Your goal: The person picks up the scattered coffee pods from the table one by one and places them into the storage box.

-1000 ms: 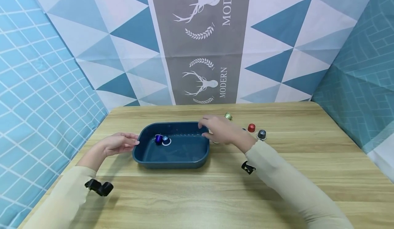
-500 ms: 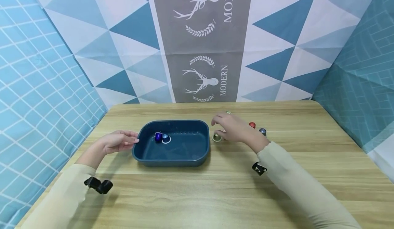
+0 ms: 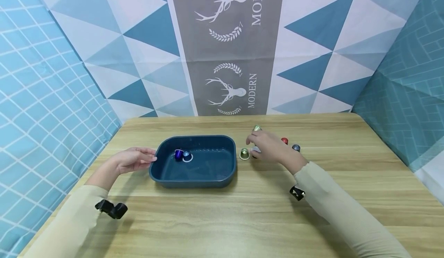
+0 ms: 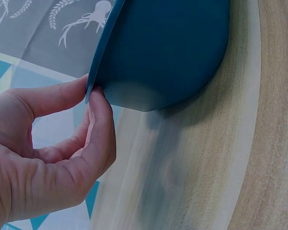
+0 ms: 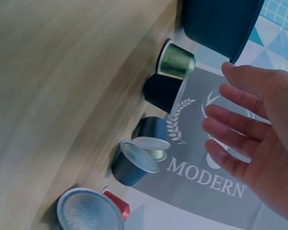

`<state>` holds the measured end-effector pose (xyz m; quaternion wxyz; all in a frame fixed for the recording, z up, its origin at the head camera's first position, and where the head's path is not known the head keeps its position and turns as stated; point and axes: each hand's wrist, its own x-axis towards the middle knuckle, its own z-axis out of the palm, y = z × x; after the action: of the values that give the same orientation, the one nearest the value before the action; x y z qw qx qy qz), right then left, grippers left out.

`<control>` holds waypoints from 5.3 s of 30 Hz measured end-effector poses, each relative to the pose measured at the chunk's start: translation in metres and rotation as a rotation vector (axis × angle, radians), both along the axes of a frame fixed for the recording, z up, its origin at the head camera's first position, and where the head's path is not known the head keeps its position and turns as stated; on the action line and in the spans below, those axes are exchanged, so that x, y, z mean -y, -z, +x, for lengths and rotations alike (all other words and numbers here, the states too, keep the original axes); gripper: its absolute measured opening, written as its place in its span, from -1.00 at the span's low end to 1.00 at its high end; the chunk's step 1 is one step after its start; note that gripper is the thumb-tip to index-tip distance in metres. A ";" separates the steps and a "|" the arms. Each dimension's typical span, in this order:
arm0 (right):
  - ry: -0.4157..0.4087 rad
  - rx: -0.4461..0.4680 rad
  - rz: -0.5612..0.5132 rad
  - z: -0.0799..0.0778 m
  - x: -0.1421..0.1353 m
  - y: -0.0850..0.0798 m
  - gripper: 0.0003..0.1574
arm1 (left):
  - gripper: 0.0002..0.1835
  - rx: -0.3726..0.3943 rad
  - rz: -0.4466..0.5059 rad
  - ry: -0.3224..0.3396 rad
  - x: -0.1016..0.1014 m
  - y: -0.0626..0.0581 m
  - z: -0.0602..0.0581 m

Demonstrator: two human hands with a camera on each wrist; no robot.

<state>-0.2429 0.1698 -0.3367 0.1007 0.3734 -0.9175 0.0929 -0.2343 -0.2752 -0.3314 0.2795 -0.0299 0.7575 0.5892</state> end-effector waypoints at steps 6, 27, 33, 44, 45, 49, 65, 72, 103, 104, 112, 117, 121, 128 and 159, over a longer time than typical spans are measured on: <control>0.007 0.008 -0.007 0.001 -0.005 0.006 -0.72 | -0.37 -0.001 0.003 -0.005 -0.001 0.002 0.001; 0.063 0.091 0.046 -0.006 -0.009 0.020 -0.67 | -0.48 0.023 0.052 -0.015 -0.001 0.002 0.001; 0.067 0.089 0.052 -0.006 -0.008 0.022 -0.67 | -0.41 0.017 0.036 -0.013 -0.001 0.002 0.001; 0.079 0.098 0.033 -0.006 -0.008 0.018 -0.69 | -0.42 0.004 0.030 -0.013 0.000 0.002 0.001; 0.073 0.092 0.029 -0.006 -0.008 0.018 -0.69 | -0.42 0.004 0.030 -0.014 0.000 0.002 0.001; 0.052 0.064 0.016 -0.006 -0.009 0.016 -0.72 | -0.41 0.005 0.029 -0.016 0.000 0.002 0.002; 0.001 -0.036 -0.046 -0.006 -0.005 0.007 -0.75 | -0.44 0.006 0.024 -0.029 0.000 0.000 0.001; -0.016 -0.030 -0.048 -0.006 -0.004 0.001 -0.73 | -0.51 0.018 0.020 -0.042 0.001 0.000 0.000; -0.025 0.040 -0.015 -0.006 0.027 -0.040 -0.77 | -0.47 0.011 0.034 -0.039 -0.002 0.000 0.004; -0.025 0.044 -0.010 -0.006 0.029 -0.041 -0.78 | -0.48 0.015 0.036 -0.047 -0.003 0.000 0.004; -0.043 0.060 0.040 -0.011 0.045 -0.048 -0.76 | -0.48 0.012 0.046 -0.045 -0.003 -0.001 0.004; -0.047 0.077 0.078 -0.015 0.058 -0.051 -0.74 | -0.46 0.011 0.048 -0.043 -0.003 0.001 0.003; -0.051 0.088 0.101 -0.017 0.067 -0.053 -0.76 | -0.44 0.012 0.047 -0.041 -0.002 0.001 0.002; -0.073 0.106 0.116 -0.019 0.079 -0.057 -0.77 | -0.40 0.013 0.047 -0.035 -0.001 0.000 0.002; -0.090 0.184 0.223 -0.025 0.125 -0.062 -0.72 | -0.39 0.009 0.027 -0.011 0.001 -0.001 0.002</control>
<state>-0.2678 0.0445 -0.2752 -0.0301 0.4130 -0.9098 0.0284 -0.2326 -0.2758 -0.3307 0.2800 -0.0330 0.7480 0.6009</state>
